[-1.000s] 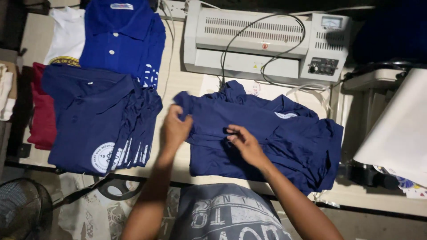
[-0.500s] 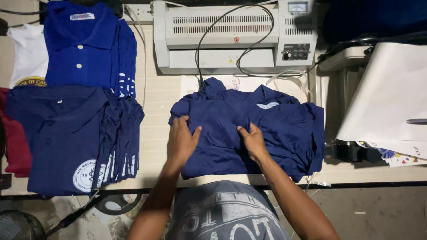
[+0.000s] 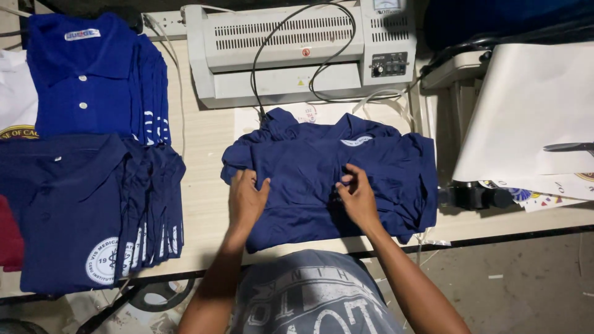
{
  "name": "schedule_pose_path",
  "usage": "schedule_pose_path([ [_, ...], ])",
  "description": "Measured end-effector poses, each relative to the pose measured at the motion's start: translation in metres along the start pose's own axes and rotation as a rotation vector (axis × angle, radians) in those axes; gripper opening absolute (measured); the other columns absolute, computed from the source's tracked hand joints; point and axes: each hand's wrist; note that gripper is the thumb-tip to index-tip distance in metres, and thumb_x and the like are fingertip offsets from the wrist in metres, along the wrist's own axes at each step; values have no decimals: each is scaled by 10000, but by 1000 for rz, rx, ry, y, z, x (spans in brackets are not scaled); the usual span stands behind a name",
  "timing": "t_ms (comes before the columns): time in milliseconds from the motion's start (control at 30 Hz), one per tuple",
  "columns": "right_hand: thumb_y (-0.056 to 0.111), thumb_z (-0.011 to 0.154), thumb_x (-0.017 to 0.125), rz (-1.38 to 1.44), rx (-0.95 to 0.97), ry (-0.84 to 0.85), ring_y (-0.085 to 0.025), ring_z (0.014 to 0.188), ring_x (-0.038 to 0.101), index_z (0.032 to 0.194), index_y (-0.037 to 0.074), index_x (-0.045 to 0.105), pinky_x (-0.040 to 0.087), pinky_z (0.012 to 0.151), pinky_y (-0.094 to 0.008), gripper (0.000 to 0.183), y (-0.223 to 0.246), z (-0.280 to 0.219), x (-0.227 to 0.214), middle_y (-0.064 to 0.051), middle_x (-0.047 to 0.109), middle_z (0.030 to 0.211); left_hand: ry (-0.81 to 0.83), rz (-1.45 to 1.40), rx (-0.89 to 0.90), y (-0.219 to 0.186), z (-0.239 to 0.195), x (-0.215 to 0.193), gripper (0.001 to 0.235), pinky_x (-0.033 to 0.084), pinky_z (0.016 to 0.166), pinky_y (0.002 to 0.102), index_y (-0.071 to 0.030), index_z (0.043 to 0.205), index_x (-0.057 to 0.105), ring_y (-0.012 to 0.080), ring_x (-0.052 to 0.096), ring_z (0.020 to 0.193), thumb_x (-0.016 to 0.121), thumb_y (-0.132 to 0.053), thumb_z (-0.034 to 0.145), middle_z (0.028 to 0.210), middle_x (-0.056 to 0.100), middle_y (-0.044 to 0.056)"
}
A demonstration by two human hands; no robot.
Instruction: Folding several blue polo shirts and placing them in a stack.
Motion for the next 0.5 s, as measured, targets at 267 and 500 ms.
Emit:
schedule_pose_path([
  [267, 117, 935, 682, 59, -40, 93, -92, 734, 597, 1363, 39, 574, 503, 668, -246, 449, 4, -10, -8, -37, 674, 1005, 382, -1271, -377, 0, 9, 9, 532, 523, 979, 343, -22, 1405, 510, 226, 649, 1121, 662, -179, 921, 1272, 660, 135],
  [500, 62, 982, 592, 411, -75, 255, -78, 858, 608, 1355, 6, 558, 526, 757, -240, 379, 17, -28, -15, -22, 655, 1049, 263, -1474, -378, -11, 14, -92, 759, 498, 1061, 342, -10, 1568, 336, 249, 635, 1224, 638, -142, 885, 1415, 612, 156],
])
Point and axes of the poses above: each hand's wrist, its own z-axis towards the middle knuckle, its own x-axis out of the palm, y = z × x
